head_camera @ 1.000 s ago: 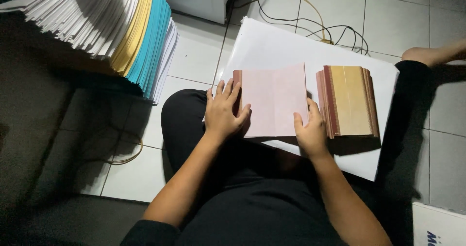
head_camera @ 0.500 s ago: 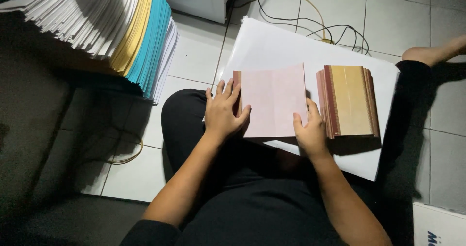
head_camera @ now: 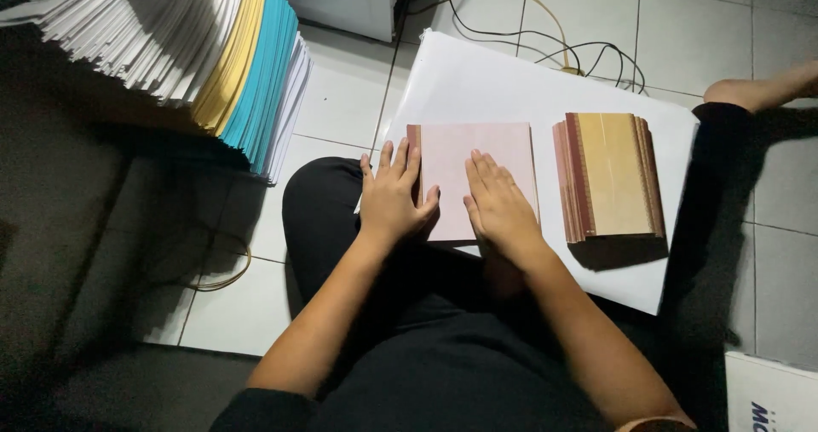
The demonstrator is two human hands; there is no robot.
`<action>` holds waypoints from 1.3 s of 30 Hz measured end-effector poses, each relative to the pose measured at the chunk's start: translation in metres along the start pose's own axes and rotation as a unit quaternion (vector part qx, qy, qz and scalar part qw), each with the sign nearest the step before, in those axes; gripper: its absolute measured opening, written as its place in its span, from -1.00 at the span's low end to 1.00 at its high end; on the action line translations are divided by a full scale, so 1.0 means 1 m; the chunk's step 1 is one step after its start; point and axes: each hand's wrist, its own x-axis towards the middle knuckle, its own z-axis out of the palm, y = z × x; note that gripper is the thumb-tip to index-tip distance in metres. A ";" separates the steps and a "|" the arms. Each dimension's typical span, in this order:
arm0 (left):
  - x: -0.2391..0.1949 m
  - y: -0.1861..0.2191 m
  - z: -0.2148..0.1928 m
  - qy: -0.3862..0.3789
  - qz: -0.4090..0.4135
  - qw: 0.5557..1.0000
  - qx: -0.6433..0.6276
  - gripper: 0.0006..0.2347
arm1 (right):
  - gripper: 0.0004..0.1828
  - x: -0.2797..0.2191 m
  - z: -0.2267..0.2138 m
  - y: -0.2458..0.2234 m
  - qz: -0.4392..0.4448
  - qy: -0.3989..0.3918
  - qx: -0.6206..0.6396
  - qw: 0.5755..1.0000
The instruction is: The person sits on the floor and repeatedly folds a small pink paper booklet in half, pressing the crease with both hands. They handle the booklet one at a time, folding and pressing it multiple times without stacking or moving it to a final location.
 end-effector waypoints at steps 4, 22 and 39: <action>-0.001 0.001 0.003 -0.001 -0.004 1.000 0.004 -0.41 | -0.38 0.034 -0.008 0.016 0.011 -0.018 0.013 1.000; 0.042 0.065 0.070 -0.082 0.080 0.993 0.020 -0.57 | -0.35 -0.022 0.014 0.045 0.012 0.029 -0.050 0.998; 0.017 0.062 0.037 -0.119 0.009 0.992 0.049 -0.46 | -0.38 0.005 0.023 0.031 -0.006 0.034 -0.030 0.999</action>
